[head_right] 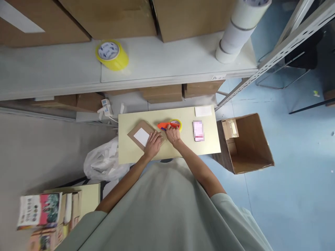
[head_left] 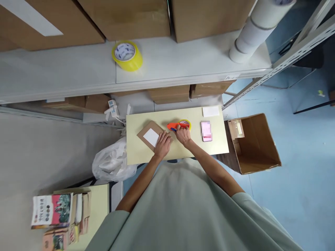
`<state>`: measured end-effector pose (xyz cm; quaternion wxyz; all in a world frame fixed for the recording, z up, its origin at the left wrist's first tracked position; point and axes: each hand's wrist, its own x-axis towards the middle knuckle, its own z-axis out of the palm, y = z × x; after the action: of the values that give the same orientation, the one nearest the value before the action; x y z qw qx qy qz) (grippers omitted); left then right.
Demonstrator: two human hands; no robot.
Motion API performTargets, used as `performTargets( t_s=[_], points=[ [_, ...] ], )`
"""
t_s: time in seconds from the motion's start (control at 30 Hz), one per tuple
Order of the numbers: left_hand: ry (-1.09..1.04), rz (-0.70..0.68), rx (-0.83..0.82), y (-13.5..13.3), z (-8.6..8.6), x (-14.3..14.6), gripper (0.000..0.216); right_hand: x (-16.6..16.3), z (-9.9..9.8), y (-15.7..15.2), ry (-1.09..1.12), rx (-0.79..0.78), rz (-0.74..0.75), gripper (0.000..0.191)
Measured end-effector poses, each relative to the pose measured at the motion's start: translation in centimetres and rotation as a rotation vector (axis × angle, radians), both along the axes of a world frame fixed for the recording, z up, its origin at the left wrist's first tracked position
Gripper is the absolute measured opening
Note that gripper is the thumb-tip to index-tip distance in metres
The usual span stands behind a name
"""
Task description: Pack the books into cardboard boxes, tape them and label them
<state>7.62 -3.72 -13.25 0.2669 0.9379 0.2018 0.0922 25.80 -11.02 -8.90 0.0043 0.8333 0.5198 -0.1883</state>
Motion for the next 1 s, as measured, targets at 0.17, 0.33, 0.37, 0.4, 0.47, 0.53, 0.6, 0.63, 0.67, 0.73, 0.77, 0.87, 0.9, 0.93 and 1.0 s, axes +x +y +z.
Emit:
performTargets(
  t_s=[0.17, 0.33, 0.37, 0.4, 0.47, 0.53, 0.6, 0.63, 0.67, 0.73, 0.77, 0.87, 0.9, 0.93, 1.0],
  points=[
    [-0.167, 0.183, -0.015, -1.1, 2.6, 1.5, 0.049, 1.3, 4.4, -1.5, -0.067, 0.154, 0.02, 0.049],
    [-0.34, 0.222, 0.074, 0.6, 9.9, 5.5, 0.05, 4.4, 12.1, 0.4, -0.196, 0.308, -0.05, 0.056],
    [-0.375, 0.222, 0.099, 1.4, 11.8, 6.6, 0.049, 5.2, 13.9, 1.5, -0.227, 0.342, -0.057, 0.056],
    [-0.407, 0.227, 0.125, 2.3, 13.7, 7.6, 0.049, 6.0, 15.7, 2.7, -0.261, 0.376, -0.066, 0.056],
    [-0.463, 0.237, 0.177, 4.0, 17.4, 9.5, 0.05, 7.8, 18.9, 5.4, -0.323, 0.434, -0.074, 0.056],
    [-0.506, 0.248, 0.223, 5.6, 20.7, 11.0, 0.05, 9.7, 21.3, 8.2, -0.371, 0.479, -0.047, 0.057],
    [-0.549, 0.25, 0.265, 6.7, 23.3, 11.7, 0.049, 11.5, 22.8, 10.7, -0.39, 0.512, -0.024, 0.058],
    [-0.569, 0.248, 0.281, 7.1, 24.3, 11.7, 0.048, 12.3, 23.1, 11.8, -0.391, 0.513, -0.02, 0.058],
    [-0.587, 0.246, 0.292, 7.4, 25.0, 11.7, 0.048, 13.0, 23.2, 12.7, -0.389, 0.506, -0.017, 0.057],
    [-0.614, 0.241, 0.297, 7.8, 25.7, 11.1, 0.046, 14.3, 22.9, 14.3, -0.378, 0.477, -0.012, 0.055],
    [-0.62, 0.243, 0.291, 7.9, 25.8, 10.7, 0.045, 14.8, 22.6, 14.9, -0.366, 0.461, -0.013, 0.054],
    [-0.599, 0.257, 0.248, 8.1, 24.6, 9.4, 0.044, 15.8, 21.7, 15.9, -0.309, 0.458, -0.027, 0.052],
    [-0.582, 0.268, 0.229, 8.3, 23.8, 9.0, 0.044, 15.9, 21.5, 15.9, -0.293, 0.487, -0.034, 0.053],
    [-0.563, 0.28, 0.208, 8.5, 22.8, 8.5, 0.045, 15.9, 21.3, 15.6, -0.285, 0.534, -0.041, 0.054],
    [-0.518, 0.319, 0.167, 9.2, 20.4, 7.6, 0.045, 15.0, 20.7, 14.3, -0.281, 0.66, -0.061, 0.058]
  ],
)
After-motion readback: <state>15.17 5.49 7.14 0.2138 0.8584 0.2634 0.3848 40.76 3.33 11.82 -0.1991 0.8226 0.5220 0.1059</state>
